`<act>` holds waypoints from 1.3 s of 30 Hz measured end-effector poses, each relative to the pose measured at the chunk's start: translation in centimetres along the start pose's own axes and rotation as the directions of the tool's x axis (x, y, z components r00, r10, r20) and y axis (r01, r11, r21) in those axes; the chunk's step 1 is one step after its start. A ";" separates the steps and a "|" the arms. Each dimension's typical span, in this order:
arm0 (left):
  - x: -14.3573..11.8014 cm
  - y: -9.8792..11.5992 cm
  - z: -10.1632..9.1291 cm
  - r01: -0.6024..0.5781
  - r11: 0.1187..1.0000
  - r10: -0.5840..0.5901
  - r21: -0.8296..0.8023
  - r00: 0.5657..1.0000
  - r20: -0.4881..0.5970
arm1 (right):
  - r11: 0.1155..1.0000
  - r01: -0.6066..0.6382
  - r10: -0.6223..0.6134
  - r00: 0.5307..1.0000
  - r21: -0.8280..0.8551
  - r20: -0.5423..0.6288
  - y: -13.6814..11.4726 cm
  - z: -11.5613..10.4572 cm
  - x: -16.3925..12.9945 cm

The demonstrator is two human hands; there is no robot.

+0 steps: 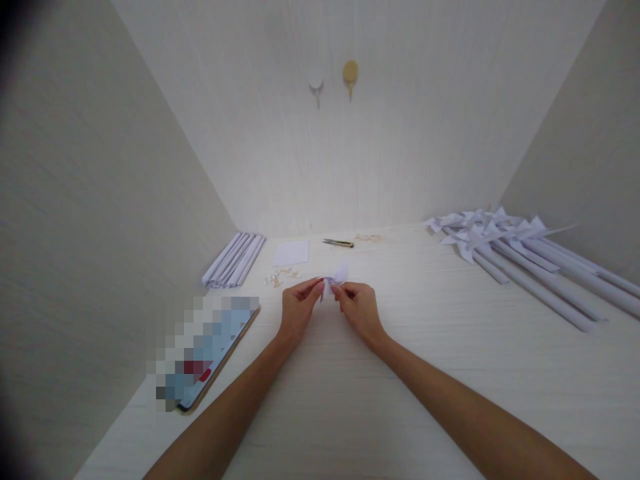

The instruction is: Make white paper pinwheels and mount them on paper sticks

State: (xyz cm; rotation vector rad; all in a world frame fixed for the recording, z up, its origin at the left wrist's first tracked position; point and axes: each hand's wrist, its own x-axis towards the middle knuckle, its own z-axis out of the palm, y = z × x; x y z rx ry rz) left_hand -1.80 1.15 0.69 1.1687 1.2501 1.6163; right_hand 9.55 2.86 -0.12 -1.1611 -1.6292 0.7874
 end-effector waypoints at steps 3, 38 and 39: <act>0.0 -0.2 0.0 -0.002 1.000 0.002 -0.003 1.000 0.006 | 1.000 -0.001 0.001 1.000 -0.010 0.002 0.0 0.0 0.0; -0.1 -0.2 -0.6 -0.179 0.968 0.158 0.175 0.979 0.128 | 0.968 -0.134 0.107 0.985 0.211 0.134 0.4 -0.4 0.6; 0.0 -0.2 -0.6 -0.171 0.970 0.151 0.172 0.981 0.122 | 0.990 -0.059 0.051 0.996 0.127 0.066 0.3 -0.3 0.4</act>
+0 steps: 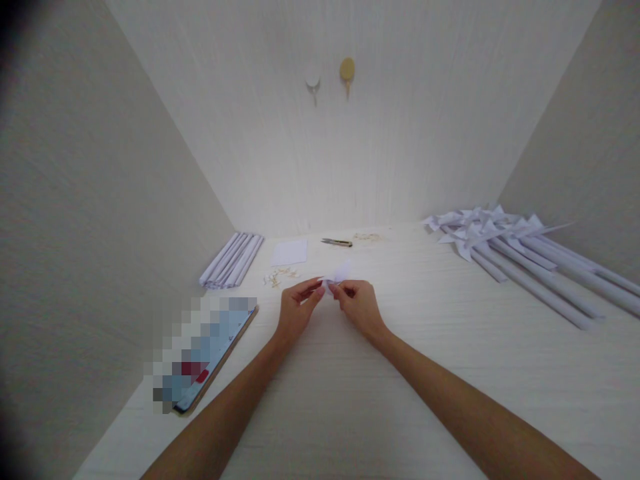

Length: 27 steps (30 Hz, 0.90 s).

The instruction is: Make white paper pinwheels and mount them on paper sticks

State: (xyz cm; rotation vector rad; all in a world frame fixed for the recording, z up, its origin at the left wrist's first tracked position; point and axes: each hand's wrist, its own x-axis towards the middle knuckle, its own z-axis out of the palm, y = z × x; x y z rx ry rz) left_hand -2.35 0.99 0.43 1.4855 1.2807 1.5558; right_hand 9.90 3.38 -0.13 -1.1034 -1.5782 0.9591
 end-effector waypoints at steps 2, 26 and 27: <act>0.0 -0.1 0.0 0.003 1.000 -0.003 -0.004 1.000 -0.001 | 0.982 0.096 -0.111 0.990 -0.163 -0.084 -0.2 0.1 -0.2; 0.0 -0.2 -0.1 -0.050 0.998 0.049 0.036 0.998 0.025 | 0.999 0.033 -0.032 0.999 -0.043 0.025 0.2 0.0 0.2; 0.0 -0.2 -0.1 -0.049 0.998 0.048 0.038 0.999 0.022 | 0.999 0.026 -0.025 1.000 -0.040 0.012 0.1 0.0 0.1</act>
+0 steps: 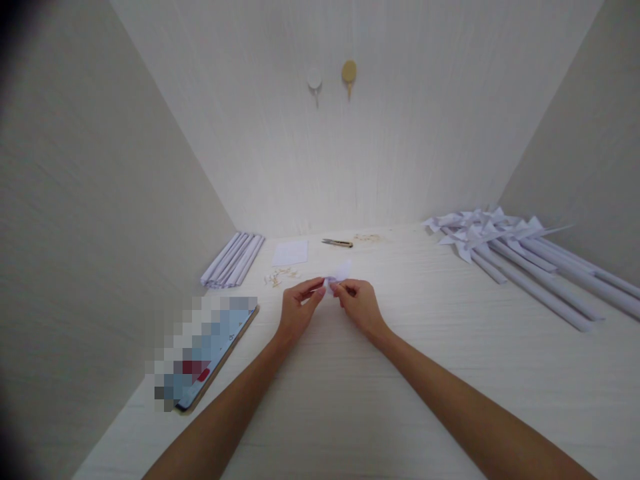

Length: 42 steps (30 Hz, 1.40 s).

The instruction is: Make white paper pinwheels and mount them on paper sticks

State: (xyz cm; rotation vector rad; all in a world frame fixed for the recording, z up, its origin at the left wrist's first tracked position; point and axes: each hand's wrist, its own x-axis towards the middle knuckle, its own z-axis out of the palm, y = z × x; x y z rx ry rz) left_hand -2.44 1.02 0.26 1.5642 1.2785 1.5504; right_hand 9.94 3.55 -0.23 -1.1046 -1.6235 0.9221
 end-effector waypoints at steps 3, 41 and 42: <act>0.0 -0.1 0.0 -0.003 1.000 0.003 0.018 1.000 -0.006 | 1.000 -0.021 0.021 1.000 0.003 -0.019 -0.2 0.0 -0.1; 0.9 -0.5 -0.3 0.192 0.950 -0.188 -0.246 0.981 0.043 | 0.977 0.090 -0.100 0.994 -0.192 -0.044 -0.4 0.0 -0.4; 0.8 -0.6 -0.2 0.203 0.947 -0.200 -0.250 0.979 0.039 | 0.977 0.093 -0.103 0.994 -0.190 -0.044 -0.4 0.0 -0.3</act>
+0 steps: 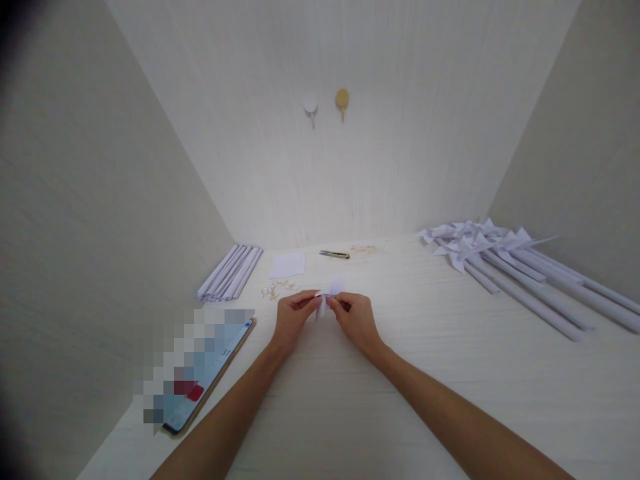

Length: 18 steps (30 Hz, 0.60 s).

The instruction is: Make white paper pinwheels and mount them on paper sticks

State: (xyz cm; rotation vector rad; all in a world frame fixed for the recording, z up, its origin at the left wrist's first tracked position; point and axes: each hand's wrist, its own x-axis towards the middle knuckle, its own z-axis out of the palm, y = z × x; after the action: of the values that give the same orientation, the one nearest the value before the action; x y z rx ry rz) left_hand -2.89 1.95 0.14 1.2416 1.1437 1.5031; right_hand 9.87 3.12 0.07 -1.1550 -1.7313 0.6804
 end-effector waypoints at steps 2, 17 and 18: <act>-0.1 0.0 0.1 0.025 1.000 -0.025 -0.009 0.999 -0.019 | 1.000 0.005 -0.005 1.000 0.002 0.003 0.0 0.0 0.1; -0.1 0.5 0.0 0.060 0.998 -0.061 -0.035 0.998 -0.023 | 0.993 -0.047 0.040 0.997 0.105 0.067 0.4 0.2 0.2; -0.1 0.5 -0.1 0.059 0.998 -0.059 -0.036 0.998 0.003 | 0.990 -0.062 0.053 0.996 0.129 0.075 0.5 0.2 0.2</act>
State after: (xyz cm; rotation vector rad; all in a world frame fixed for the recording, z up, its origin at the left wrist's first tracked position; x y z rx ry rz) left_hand -2.96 1.71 0.57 1.1748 1.1380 1.4718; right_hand 9.88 3.52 -0.31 -1.1044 -1.6906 0.8676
